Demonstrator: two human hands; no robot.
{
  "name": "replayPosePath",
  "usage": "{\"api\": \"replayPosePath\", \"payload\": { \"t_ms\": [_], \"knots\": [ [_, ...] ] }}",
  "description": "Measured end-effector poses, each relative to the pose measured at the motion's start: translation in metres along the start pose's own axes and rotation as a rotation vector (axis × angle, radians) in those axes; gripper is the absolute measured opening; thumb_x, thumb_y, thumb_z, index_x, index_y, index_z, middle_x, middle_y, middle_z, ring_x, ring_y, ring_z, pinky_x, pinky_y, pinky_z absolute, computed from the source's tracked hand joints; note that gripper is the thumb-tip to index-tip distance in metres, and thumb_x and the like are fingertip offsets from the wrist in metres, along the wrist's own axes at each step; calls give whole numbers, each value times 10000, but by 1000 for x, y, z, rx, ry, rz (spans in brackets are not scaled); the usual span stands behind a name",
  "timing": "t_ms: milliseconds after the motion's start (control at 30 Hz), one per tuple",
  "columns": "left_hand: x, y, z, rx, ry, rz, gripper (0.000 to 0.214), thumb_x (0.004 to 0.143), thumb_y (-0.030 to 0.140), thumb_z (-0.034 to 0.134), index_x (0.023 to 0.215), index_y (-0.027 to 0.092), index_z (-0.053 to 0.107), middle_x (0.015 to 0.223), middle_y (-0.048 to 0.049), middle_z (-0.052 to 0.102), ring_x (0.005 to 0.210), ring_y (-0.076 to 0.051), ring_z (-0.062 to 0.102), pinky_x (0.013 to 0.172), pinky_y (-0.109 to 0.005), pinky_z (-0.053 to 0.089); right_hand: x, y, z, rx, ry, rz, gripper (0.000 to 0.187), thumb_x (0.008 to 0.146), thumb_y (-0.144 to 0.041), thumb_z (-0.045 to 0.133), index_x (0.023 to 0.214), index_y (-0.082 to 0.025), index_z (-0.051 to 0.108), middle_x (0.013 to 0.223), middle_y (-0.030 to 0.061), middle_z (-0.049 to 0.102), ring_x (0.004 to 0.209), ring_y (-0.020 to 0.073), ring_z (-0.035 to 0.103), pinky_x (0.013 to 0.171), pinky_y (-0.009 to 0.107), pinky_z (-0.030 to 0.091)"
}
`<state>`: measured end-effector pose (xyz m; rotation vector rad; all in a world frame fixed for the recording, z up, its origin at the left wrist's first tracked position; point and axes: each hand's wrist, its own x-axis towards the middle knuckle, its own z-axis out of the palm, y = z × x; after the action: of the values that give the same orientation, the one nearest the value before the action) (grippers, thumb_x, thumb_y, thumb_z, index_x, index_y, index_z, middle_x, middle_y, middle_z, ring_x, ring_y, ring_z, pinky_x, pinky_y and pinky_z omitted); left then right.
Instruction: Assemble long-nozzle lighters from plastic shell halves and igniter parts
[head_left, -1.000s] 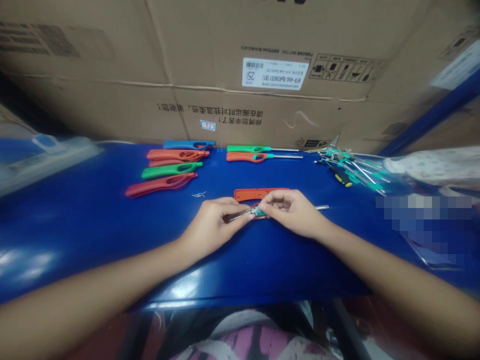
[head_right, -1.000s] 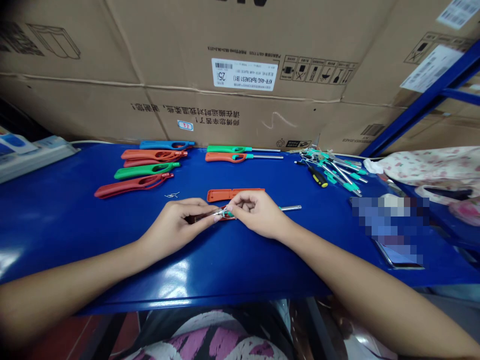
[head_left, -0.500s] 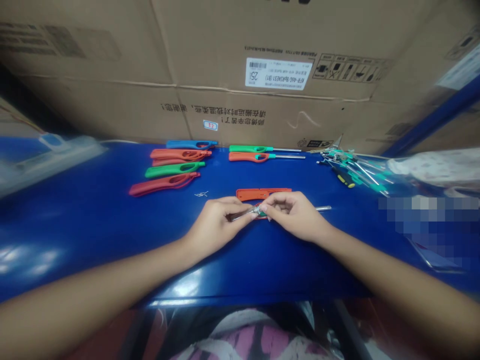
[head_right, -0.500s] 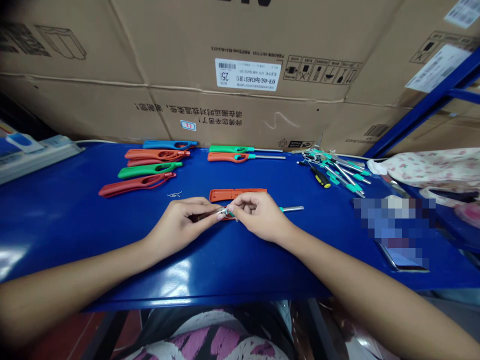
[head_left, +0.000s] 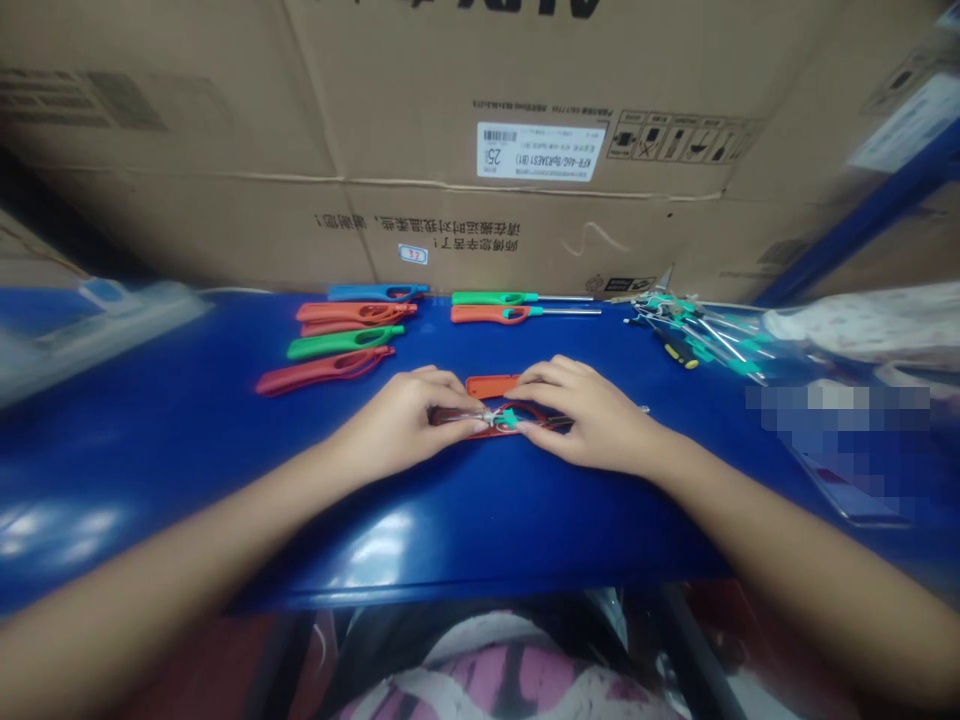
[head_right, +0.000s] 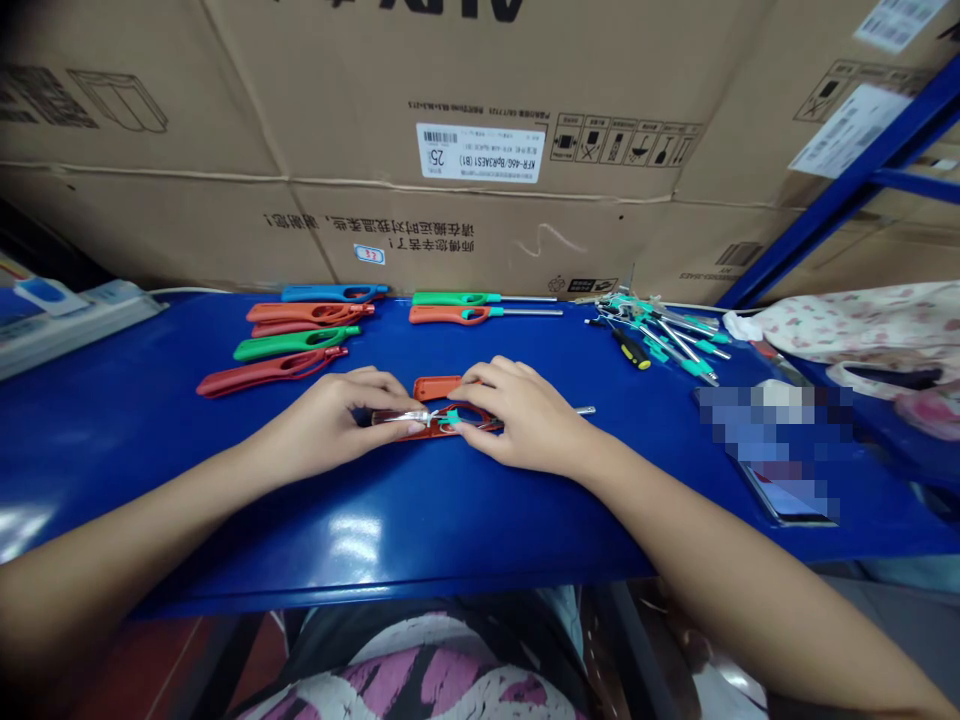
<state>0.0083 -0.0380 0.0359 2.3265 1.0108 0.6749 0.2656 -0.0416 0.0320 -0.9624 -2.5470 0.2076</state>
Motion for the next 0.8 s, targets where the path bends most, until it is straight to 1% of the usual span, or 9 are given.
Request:
{"api": "replayPosePath", "payload": {
  "t_ms": [100, 200, 300, 400, 533, 633, 700, 733, 800],
  "knots": [
    [-1, 1, -3, 62, -62, 12, 181, 902, 324, 713, 1049, 262, 798, 910, -25, 723, 862, -171, 644, 785, -279, 483, -1, 5, 1, -58, -92, -35, 309, 928, -353, 635, 1214, -244, 682, 1191, 89, 645, 1069, 261, 568, 896, 434, 456],
    [-4, 2, -2, 92, -106, 6, 208, 921, 283, 690, 1104, 252, 782, 918, -30, 711, 846, -165, 652, 769, -272, 486, -1, 6, 4, -62, -111, -33, 338, 925, -345, 639, 1247, -247, 673, 1185, 97, 625, 1070, 263, 553, 900, 438, 461],
    [-6, 1, 2, 101, -100, -8, 238, 921, 255, 689, 1149, 237, 758, 977, -32, 712, 859, -160, 668, 780, -264, 493, -1, 5, 5, -44, -132, -32, 369, 942, -334, 617, 1299, -249, 648, 1206, 103, 609, 1100, 266, 540, 926, 444, 462],
    [-7, -1, 5, 135, -82, -33, 227, 899, 248, 716, 1123, 228, 745, 996, -29, 717, 897, -174, 673, 791, -264, 494, -1, 3, 5, -28, -156, -27, 382, 961, -342, 587, 1329, -246, 627, 1230, 110, 601, 1115, 272, 531, 946, 464, 461],
    [-7, -3, 9, 193, -55, -67, 170, 868, 273, 752, 1019, 204, 718, 936, -20, 705, 846, -176, 659, 721, -256, 477, 0, 3, 6, -26, -170, -25, 357, 985, -347, 551, 1319, -247, 628, 1230, 110, 598, 1104, 271, 529, 945, 475, 459],
    [-6, -4, 8, 189, -51, -77, 232, 824, 296, 798, 1012, 198, 703, 918, -12, 702, 803, -166, 650, 668, -244, 459, -1, 4, 7, -39, -165, -24, 332, 996, -327, 533, 1301, -247, 638, 1213, 107, 599, 1099, 267, 528, 936, 469, 457],
    [-6, -3, 6, 178, -47, -68, 276, 798, 315, 822, 1020, 196, 710, 920, -13, 705, 797, -165, 652, 662, -243, 457, -1, 5, 8, -44, -164, -19, 328, 991, -321, 543, 1297, -250, 640, 1204, 103, 599, 1099, 266, 529, 933, 465, 455],
    [-6, -2, 5, 173, -50, -56, 264, 805, 318, 816, 1019, 196, 720, 924, -16, 707, 804, -165, 655, 675, -245, 462, -1, 5, 7, -45, -166, -16, 329, 989, -319, 547, 1298, -249, 640, 1201, 102, 599, 1098, 264, 529, 932, 462, 455],
    [-6, 0, 3, 165, -59, -31, 190, 866, 316, 756, 1018, 204, 747, 932, -24, 708, 823, -166, 663, 711, -252, 475, -2, 5, 7, -44, -172, -10, 332, 990, -317, 547, 1301, -246, 640, 1196, 100, 599, 1092, 261, 532, 929, 457, 454]
  ]
}}
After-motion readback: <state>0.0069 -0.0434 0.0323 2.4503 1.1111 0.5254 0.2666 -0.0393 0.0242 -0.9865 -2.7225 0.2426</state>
